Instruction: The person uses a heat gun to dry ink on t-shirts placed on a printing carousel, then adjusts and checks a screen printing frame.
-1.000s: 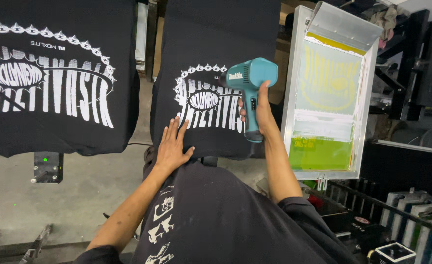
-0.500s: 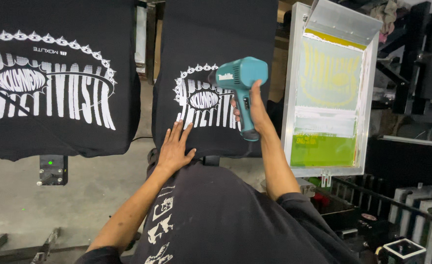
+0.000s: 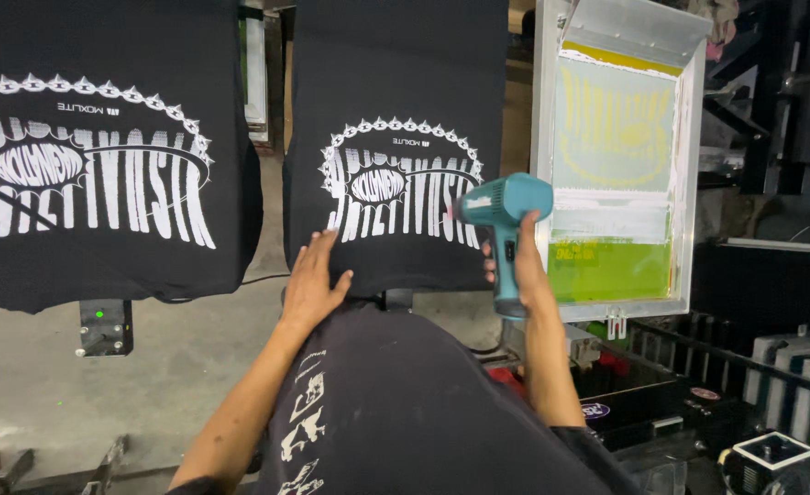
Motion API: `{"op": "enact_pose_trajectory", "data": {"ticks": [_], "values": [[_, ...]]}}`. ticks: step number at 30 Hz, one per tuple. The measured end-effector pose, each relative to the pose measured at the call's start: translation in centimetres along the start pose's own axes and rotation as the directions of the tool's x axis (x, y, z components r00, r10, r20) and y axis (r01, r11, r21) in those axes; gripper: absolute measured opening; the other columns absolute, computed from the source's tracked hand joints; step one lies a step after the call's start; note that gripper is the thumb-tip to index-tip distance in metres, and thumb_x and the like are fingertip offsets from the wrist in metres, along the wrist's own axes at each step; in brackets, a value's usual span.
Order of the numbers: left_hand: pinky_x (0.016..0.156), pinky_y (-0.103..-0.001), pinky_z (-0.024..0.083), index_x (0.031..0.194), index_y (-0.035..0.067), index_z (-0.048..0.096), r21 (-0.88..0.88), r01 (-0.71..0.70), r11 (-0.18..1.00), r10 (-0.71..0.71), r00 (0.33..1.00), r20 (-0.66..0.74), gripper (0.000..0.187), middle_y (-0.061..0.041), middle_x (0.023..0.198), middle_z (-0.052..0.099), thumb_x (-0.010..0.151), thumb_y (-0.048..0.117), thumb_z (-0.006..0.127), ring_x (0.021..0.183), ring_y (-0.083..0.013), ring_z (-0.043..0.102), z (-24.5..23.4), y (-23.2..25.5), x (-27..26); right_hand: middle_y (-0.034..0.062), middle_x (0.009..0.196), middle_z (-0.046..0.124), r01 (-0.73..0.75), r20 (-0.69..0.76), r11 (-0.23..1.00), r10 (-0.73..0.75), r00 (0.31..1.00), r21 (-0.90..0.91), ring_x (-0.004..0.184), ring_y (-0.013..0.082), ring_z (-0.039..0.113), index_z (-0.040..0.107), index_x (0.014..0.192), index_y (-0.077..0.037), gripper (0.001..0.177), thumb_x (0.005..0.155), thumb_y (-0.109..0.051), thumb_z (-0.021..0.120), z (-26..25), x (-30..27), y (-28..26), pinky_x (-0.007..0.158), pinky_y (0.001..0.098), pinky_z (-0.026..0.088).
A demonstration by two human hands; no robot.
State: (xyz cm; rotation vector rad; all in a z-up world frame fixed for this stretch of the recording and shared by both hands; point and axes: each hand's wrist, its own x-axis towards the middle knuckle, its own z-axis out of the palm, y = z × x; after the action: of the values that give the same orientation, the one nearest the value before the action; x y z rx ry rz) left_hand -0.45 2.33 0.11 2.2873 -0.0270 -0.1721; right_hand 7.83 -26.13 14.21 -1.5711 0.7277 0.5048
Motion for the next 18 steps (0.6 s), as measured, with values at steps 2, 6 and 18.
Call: {"op": "enact_pose_trajectory", "data": {"ticks": [2, 6, 18], "values": [[0.108, -0.053, 0.032, 0.146, 0.009, 0.033, -0.004, 0.025, 1.0, -0.025, 0.999, -0.044, 0.078, -0.02, 0.143, 0.043, 0.078, 0.021, 0.07, 0.134, -0.0362, 0.038, -0.7, -0.2, 0.1, 0.0086, 0.068, 0.052, 0.052, -0.042, 0.998, -0.053, 0.998, -0.026, 0.051, 0.0173, 0.054, 0.052, 0.089, -0.007, 0.081, 0.08, -0.082, 0.023, 1.8, -0.5, -0.9, 0.039, 0.0271, 0.052], [0.108, -0.056, 0.031, 0.147, 0.006, 0.03, 0.005, 0.058, 0.998, -0.057, 0.994, -0.089, 0.083, -0.025, 0.145, 0.039, 0.076, 0.017, 0.072, 0.135, -0.0412, 0.035, -1.3, -1.0, -0.2, 0.0103, 0.071, 0.054, 0.078, 0.07, 0.996, -0.076, 0.995, -0.034, 0.053, 0.0194, 0.057, 0.051, 0.09, -0.006, 0.083, 0.078, -0.084, 0.026, 3.2, 0.6, 1.1, 0.042, 0.0295, 0.053], [0.11, -0.056, 0.029, 0.151, 0.01, 0.023, 0.048, 0.092, 0.995, -0.09, 0.995, -0.046, 0.088, -0.024, 0.148, 0.032, 0.078, 0.022, 0.071, 0.138, -0.0414, 0.03, -1.8, -1.8, -0.4, 0.0067, 0.064, 0.051, 0.153, 0.347, 0.988, -0.143, 0.927, -0.002, 0.048, 0.0169, 0.055, 0.054, 0.087, -0.006, 0.082, 0.08, -0.081, 0.022, 10.8, 0.5, -0.5, 0.037, 0.0273, 0.051]]}}
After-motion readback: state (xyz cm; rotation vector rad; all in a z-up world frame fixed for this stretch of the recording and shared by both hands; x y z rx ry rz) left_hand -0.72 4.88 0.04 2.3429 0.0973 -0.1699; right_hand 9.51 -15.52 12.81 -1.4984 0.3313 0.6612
